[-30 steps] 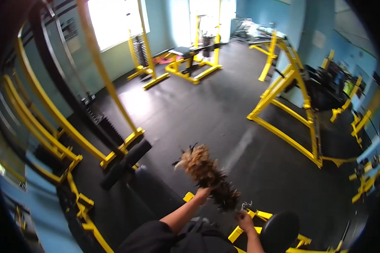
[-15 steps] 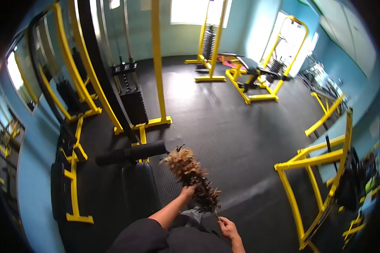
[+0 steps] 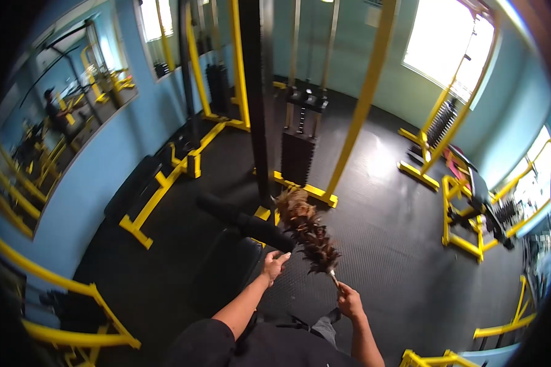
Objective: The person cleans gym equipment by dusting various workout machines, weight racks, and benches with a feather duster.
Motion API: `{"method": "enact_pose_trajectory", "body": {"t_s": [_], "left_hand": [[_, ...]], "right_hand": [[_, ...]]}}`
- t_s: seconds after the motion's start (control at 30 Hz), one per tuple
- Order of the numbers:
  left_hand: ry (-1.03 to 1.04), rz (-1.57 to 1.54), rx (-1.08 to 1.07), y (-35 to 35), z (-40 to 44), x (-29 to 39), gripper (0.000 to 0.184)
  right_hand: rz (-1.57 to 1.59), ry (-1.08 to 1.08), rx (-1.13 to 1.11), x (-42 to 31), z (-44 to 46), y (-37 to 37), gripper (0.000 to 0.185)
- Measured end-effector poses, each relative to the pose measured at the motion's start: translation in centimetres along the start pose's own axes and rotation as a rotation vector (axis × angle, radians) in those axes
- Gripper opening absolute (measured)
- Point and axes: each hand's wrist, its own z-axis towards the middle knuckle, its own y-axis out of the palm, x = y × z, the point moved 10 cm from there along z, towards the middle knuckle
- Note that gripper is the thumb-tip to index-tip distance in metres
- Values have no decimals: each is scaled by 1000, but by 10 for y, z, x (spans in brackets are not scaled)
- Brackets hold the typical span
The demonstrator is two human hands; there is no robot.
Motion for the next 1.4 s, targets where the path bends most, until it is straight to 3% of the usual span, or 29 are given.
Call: {"method": "enact_pose_trajectory", "body": {"t_s": [0.07,0.13,0.2,0.23,0.27,0.33,0.37,0.53,0.6,0.67,0.73,0.77,0.8,0.87,0.9,0.93,1.0,1.07,1.17,1.2,1.27,1.33,1.4], "left_hand": [[161,153,208,-22,21,2,72],[185,108,259,-17,27,8,80],[268,441,459,-17,44,17,84],[268,464,503,-9,46,22,82],[266,445,525,2,55,27,82],[441,487,539,18,59,43,77],[533,617,683,15,76,32,75],[484,609,749,42,68,62,81],[521,631,775,40,76,64,81],[452,677,770,32,84,60,84],[93,858,660,27,106,41,89],[72,864,636,22,122,24,93],[68,841,647,27,123,26,93],[-66,849,624,25,122,32,94],[-121,847,602,24,123,35,98],[-138,833,609,20,121,37,98],[-155,614,594,18,116,40,103],[-274,538,559,13,111,45,110],[-224,447,634,4,123,27,112],[-249,448,634,7,123,23,112],[-314,548,629,9,122,26,112],[-362,555,632,9,126,22,111],[-466,568,567,16,128,26,108]], "right_hand": [[-161,-248,-10,-21,42,2,31],[-254,-209,-112,-54,70,-3,32],[-367,-165,-215,-72,98,-8,33],[-306,-154,-272,-67,116,-9,33],[-317,-315,-295,-66,135,-10,31],[-334,-408,-398,-75,156,-8,31],[-336,-430,-431,-84,169,-6,31],[-386,-519,-523,-114,233,24,32],[-395,-595,-659,-125,255,61,32],[-397,-643,-779,-124,265,96,32],[-616,-514,-839,-107,298,127,33],[-889,-738,-946,-56,322,170,34],[-909,-748,-958,-62,325,166,34],[-770,-535,-809,-98,332,150,36],[-671,-561,-729,-122,328,143,35],[-678,-563,-750,-131,321,145,35],[-406,-444,-763,-145,317,142,35],[-535,-475,-837,-139,322,161,34],[-867,-531,-1000,-70,344,198,21],[-861,-518,-1022,-32,357,198,21],[-649,-744,-1134,-5,363,191,21],[-741,-567,-1193,-14,378,143,21],[-786,-411,-1158,-72,388,88,21]]}}
